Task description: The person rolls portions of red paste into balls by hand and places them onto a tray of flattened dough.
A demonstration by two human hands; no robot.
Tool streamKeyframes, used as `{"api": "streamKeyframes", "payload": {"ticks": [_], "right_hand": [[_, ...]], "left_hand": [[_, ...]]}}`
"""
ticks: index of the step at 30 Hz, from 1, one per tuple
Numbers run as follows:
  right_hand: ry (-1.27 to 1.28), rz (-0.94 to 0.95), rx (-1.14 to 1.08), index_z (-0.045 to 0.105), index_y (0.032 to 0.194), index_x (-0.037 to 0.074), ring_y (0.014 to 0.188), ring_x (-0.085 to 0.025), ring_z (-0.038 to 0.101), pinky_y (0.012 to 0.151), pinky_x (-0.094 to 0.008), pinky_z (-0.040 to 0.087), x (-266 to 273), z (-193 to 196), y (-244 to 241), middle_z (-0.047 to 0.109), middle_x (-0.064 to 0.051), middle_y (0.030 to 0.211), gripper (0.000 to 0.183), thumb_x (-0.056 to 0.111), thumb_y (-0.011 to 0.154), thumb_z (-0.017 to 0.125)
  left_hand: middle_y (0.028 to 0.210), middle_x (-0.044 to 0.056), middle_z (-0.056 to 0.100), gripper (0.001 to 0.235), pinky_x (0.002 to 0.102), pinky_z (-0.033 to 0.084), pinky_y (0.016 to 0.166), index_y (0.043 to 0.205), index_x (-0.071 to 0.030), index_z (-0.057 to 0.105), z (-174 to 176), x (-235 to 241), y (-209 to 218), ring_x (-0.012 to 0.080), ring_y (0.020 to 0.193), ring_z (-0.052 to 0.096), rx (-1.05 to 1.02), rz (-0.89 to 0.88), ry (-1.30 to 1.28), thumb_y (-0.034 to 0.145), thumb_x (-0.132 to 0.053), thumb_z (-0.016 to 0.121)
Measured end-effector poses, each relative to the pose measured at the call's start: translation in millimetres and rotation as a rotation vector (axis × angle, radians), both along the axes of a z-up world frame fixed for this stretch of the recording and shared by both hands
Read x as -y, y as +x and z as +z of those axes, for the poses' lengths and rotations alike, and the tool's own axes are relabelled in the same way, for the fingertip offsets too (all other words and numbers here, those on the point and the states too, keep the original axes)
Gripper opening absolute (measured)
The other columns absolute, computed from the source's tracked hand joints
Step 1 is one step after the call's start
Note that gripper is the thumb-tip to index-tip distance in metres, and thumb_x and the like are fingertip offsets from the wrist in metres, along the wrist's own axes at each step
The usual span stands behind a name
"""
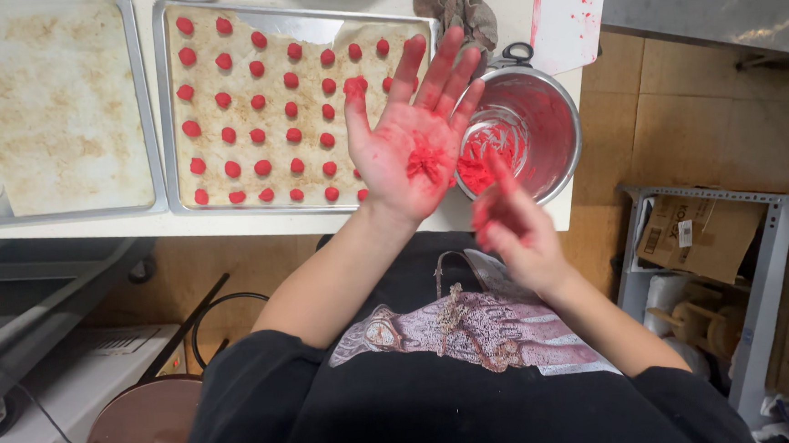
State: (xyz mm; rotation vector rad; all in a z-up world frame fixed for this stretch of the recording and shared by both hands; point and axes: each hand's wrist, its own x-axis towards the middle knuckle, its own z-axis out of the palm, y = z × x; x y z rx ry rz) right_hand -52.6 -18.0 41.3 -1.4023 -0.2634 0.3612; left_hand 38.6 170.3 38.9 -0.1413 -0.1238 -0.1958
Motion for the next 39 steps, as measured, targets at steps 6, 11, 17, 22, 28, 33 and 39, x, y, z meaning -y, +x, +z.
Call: {"api": "streamKeyframes", "payload": {"ticks": [6, 11, 17, 22, 28, 33, 39], "right_hand": [[0.237, 0.04, -0.106, 0.013, 0.171, 0.01, 0.094, -0.011, 0.052, 0.078, -0.028, 0.051, -13.0, -11.4, 2.3, 0.049, -0.004, 0.115, 0.093, 0.047, 0.104, 0.066], [0.094, -0.116, 0.055, 0.026, 0.16, -0.001, 0.117, -0.014, 0.046, 0.092, -0.031, 0.043, 3.6, -18.6, 12.0, 0.041, -0.001, 0.137, 0.09, 0.058, 0.101, 0.061], [0.53, -0.006, -0.406, 0.04, 0.158, 0.003, 0.086, -0.01, 0.045, 0.08, -0.028, 0.039, 52.4, -39.4, 25.2, 0.044, 0.005, 0.086, 0.082, 0.067, 0.108, 0.051], [0.751, 0.227, -0.723, 0.039, 0.16, 0.029, 0.049, -0.007, 0.032, 0.049, -0.025, 0.03, 95.1, -24.5, 23.1, 0.033, 0.005, 0.061, 0.078, 0.076, 0.098, 0.039], [1.03, 0.346, -0.715, 0.044, 0.161, 0.015, 0.051, -0.009, 0.033, 0.052, -0.026, 0.031, 117.6, 9.3, 25.3, 0.035, 0.004, 0.063, 0.094, 0.083, 0.097, 0.034], [-0.06, 0.101, -0.026, 0.037, 0.163, 0.005, 0.058, -0.013, 0.045, 0.057, -0.025, 0.04, 140.4, 6.6, 44.8, 0.049, -0.001, 0.071, 0.095, 0.079, 0.103, 0.035], [-0.446, 0.202, 0.365, 0.025, 0.166, 0.004, 0.061, -0.011, 0.054, 0.062, -0.027, 0.044, 150.5, 21.1, 53.2, 0.052, -0.001, 0.068, 0.094, 0.073, 0.104, 0.039]], "left_hand": [[0.161, 0.02, 0.041, 0.074, 0.043, 0.026, 0.131, 0.153, -0.005, 0.046, -1.2, 31.0, 12.4, 0.0323, 0.152, 0.038, 0.16, 0.202, 0.142, 0.121, -0.066, 0.019], [0.165, 0.013, 0.032, 0.069, 0.04, 0.013, 0.132, 0.156, -0.009, 0.037, 7.4, 61.9, 10.2, 0.0266, 0.156, 0.027, 0.123, 0.34, 0.533, 0.118, -0.063, 0.018], [0.169, 0.009, 0.025, 0.072, 0.041, 0.003, 0.135, 0.162, -0.013, 0.027, 11.6, 98.2, 9.5, 0.0231, 0.16, 0.019, 0.19, 0.398, 0.811, 0.115, -0.067, 0.018], [0.17, 0.008, 0.022, 0.077, 0.04, 0.001, 0.135, 0.166, -0.014, 0.026, 6.9, 132.9, 14.5, 0.022, 0.161, 0.015, 0.249, 0.359, 0.873, 0.113, -0.069, 0.019], [0.172, 0.015, 0.024, 0.081, 0.042, 0.007, 0.136, 0.164, -0.009, 0.025, 0.1, 167.3, 17.0, 0.0276, 0.164, 0.018, 0.107, 0.184, 0.679, 0.11, -0.069, 0.019], [0.167, 0.022, 0.038, 0.067, 0.049, 0.032, 0.129, 0.161, -0.006, 0.033, 1.7, 164.0, 6.6, 0.0367, 0.152, 0.041, -0.071, -0.019, 0.422, 0.114, -0.054, 0.029], [0.164, 0.021, 0.041, 0.046, 0.047, 0.039, 0.124, 0.159, -0.009, 0.034, 21.0, 170.9, -1.3, 0.0338, 0.147, 0.047, -0.086, -0.021, 0.506, 0.115, -0.022, 0.037]]}}
